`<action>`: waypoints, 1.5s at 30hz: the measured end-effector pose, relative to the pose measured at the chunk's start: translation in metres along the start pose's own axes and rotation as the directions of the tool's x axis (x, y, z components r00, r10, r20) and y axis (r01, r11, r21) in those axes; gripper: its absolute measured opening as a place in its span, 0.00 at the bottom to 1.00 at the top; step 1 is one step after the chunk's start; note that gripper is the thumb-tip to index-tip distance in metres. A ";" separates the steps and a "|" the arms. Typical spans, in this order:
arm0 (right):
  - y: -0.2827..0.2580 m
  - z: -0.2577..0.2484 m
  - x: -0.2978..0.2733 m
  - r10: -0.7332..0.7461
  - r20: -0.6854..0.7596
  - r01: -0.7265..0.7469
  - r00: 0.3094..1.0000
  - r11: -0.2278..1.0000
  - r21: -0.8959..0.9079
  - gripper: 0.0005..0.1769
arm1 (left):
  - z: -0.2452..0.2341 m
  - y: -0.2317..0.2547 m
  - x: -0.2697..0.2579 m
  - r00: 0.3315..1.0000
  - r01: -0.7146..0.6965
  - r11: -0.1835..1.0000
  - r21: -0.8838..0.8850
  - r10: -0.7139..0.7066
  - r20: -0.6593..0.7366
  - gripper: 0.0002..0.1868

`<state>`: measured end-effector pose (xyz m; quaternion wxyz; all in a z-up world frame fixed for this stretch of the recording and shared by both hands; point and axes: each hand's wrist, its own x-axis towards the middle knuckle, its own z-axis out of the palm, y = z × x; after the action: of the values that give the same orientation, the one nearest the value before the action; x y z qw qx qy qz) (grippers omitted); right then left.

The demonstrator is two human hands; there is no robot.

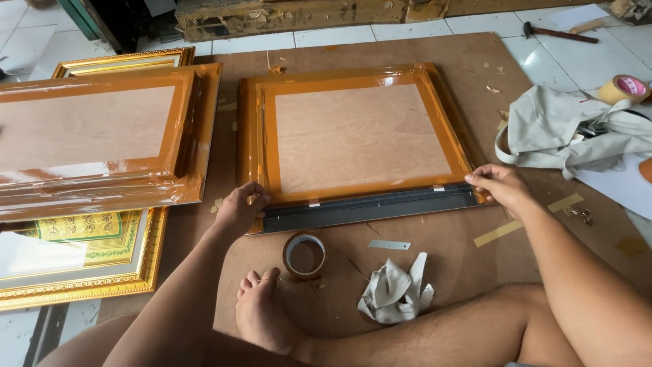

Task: Applying adhesive tape to the back of a picture frame and cleaning it with a cloth

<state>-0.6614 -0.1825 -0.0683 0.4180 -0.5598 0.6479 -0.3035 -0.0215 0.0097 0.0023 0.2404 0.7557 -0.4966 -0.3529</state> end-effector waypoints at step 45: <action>-0.195 0.119 -0.188 -0.143 0.309 0.271 0.940 0.865 -0.422 0.20 | 0.016 -0.033 0.038 0.999 0.031 0.954 -0.297 -0.026 0.021 0.28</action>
<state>-0.4603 -0.0265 0.0819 0.3221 -0.7449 0.5743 -0.1071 -0.0051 -0.0122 -0.0425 0.3420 0.7150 -0.4288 -0.4336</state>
